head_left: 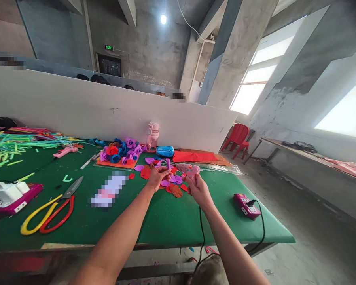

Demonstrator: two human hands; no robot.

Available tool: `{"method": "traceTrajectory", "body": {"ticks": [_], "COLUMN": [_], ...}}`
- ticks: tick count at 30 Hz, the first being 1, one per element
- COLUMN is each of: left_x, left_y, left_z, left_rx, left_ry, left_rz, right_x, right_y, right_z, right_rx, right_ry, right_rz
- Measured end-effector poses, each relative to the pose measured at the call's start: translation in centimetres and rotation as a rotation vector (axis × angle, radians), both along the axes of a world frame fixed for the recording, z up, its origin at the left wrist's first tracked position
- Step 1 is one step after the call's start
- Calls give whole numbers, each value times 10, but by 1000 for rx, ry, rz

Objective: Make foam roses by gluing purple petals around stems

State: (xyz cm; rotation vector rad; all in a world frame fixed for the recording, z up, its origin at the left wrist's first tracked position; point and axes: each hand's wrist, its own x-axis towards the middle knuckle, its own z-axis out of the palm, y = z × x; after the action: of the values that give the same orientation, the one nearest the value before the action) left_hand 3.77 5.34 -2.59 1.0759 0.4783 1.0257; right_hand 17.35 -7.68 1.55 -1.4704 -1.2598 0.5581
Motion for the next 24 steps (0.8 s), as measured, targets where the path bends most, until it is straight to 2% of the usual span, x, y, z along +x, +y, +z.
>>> {"method": "traceTrajectory", "body": {"ticks": [7, 13, 24], "left_x": [-1, -1, 0], "left_y": [-4, -4, -2], "left_z": [6, 6, 3], "left_rx": [-16, -12, 4], "left_ry": [12, 15, 27], "left_rz": [8, 2, 0], "right_x": [-3, -5, -9], "right_y": [-3, -2, -4], "right_z": [3, 0, 6], "right_rx": [22, 0, -40], "right_ry": [-221, -273, -357], "right_rz": [-56, -75, -82]}}
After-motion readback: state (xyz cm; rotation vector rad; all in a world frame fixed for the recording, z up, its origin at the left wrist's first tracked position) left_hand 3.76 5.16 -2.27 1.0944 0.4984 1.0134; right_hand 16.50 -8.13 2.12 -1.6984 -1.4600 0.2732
